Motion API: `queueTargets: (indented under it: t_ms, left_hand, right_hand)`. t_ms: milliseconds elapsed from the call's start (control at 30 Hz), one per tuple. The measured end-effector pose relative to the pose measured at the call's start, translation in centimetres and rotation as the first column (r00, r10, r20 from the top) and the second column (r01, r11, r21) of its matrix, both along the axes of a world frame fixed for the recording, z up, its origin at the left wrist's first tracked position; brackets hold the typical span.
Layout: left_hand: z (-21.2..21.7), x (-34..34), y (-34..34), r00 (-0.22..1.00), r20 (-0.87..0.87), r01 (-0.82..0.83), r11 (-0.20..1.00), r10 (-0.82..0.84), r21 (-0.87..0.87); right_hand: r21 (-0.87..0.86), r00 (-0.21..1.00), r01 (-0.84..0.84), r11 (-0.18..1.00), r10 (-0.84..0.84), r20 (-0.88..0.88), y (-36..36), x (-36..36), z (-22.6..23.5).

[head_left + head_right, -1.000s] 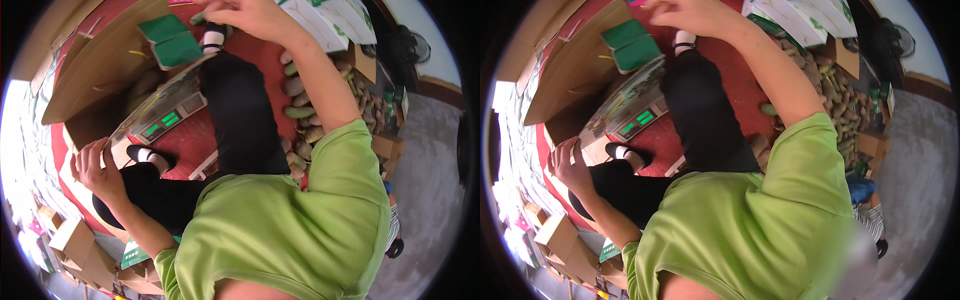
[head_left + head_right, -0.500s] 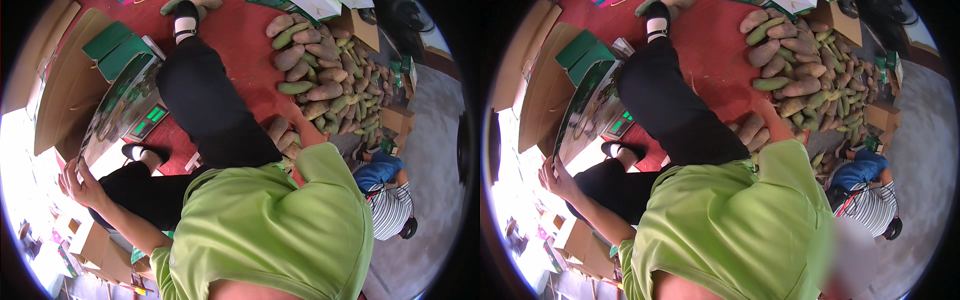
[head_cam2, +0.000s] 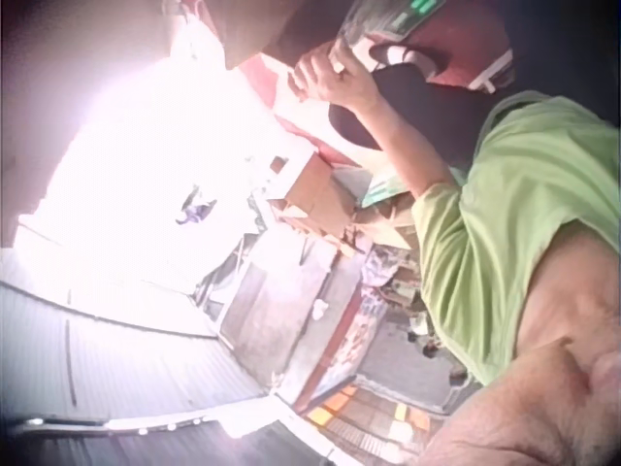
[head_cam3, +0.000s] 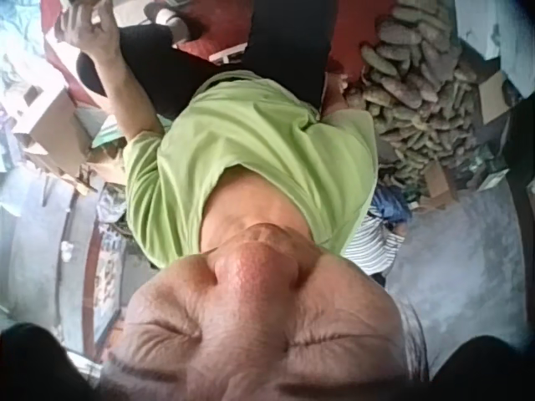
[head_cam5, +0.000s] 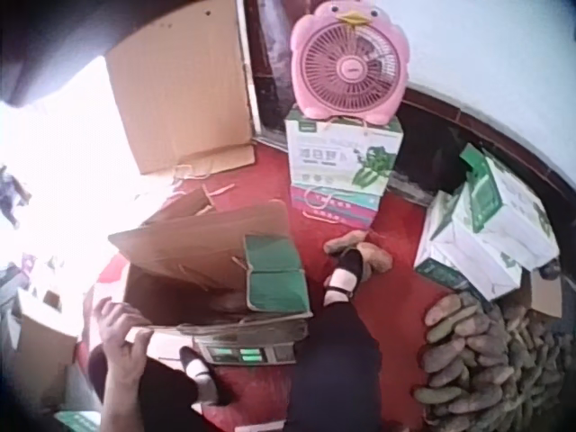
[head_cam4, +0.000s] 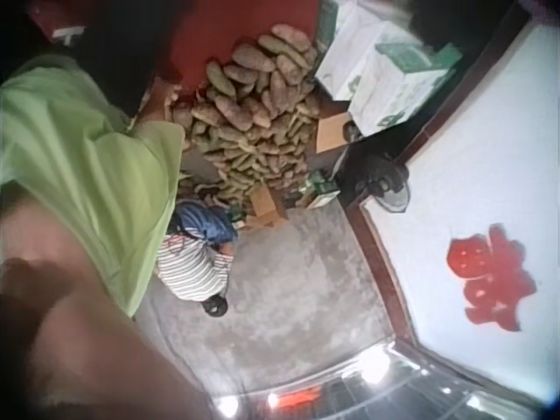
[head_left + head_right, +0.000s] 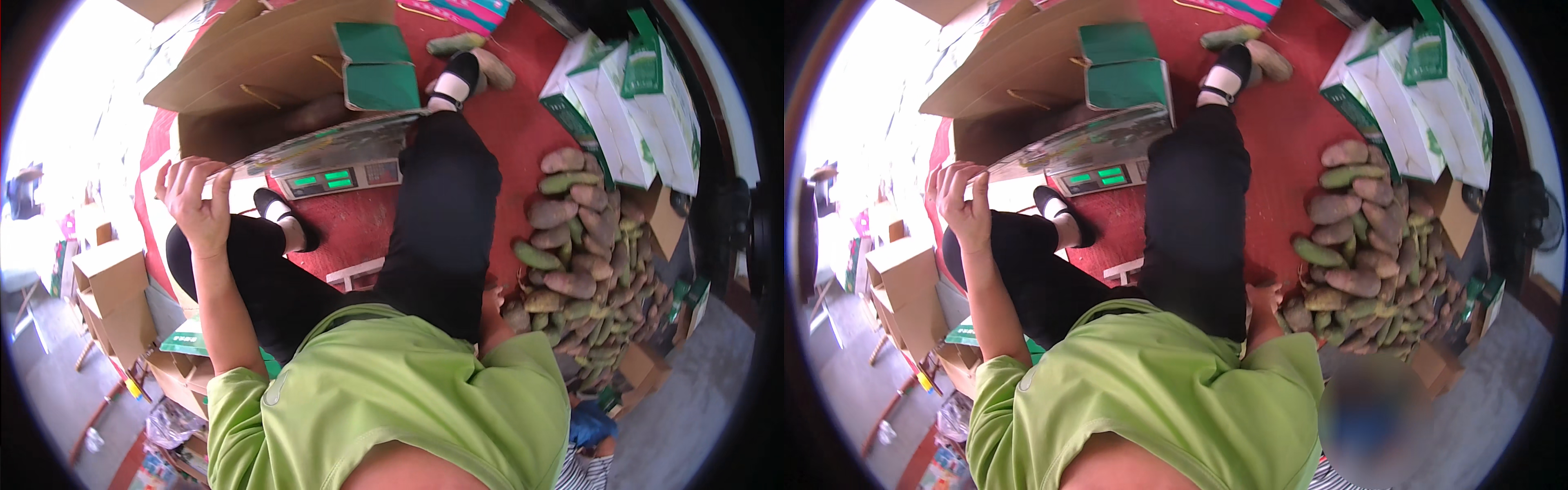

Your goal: The recorder is seen packing radishes into a box and weighing it.

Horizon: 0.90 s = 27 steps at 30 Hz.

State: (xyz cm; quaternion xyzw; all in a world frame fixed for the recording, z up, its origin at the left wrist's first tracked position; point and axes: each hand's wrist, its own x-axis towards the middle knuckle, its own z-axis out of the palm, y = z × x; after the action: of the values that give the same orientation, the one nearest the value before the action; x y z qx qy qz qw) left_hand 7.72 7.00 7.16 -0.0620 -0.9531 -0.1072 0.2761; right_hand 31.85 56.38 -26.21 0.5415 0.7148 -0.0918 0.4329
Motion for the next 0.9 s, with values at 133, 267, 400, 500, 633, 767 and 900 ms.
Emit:
queueTargets:
  t_ms: [133,267,400,500,633,767,900]
  left_hand:
    - [0.0,0.1,-0.3,1.000,-0.012,0.003,1.000,-0.003,-0.006]
    - [0.7,-0.2,-0.1,0.999,-0.038,-0.011,1.000,0.012,0.021]
    - [0.7,-0.3,-0.2,1.000,-0.021,0.006,0.999,-0.005,0.044]
    - [1.3,0.6,-0.2,1.000,0.028,0.001,0.999,-0.002,0.034]
    - [1.1,0.8,-0.3,0.998,0.002,0.064,0.995,-0.065,0.070]
    - [1.1,1.1,-0.3,0.994,-0.041,0.108,0.990,-0.105,0.095]
    - [1.2,1.4,-0.5,0.989,-0.004,0.147,0.981,-0.148,0.124]
  right_hand:
    - [-0.001,0.998,0.024,1.000,-0.024,0.064,0.3,-0.8,-0.8]
    - [-0.132,0.954,0.135,0.982,-0.165,-0.252,5.9,1.3,-3.5]
    - [-0.294,0.848,-0.141,0.945,-0.038,-0.529,7.0,0.7,-4.1]
    - [-0.440,0.807,-0.209,0.873,-0.101,-0.582,4.9,-8.1,2.9]
    - [-0.672,0.525,-0.246,0.698,-0.487,-0.698,1.2,-17.7,15.4]
    - [-0.349,0.287,-0.647,0.678,-0.208,-0.935,-3.9,-27.0,27.5]
    - [-0.219,0.098,-0.816,0.535,-0.246,-0.964,-12.0,-32.4,39.1]
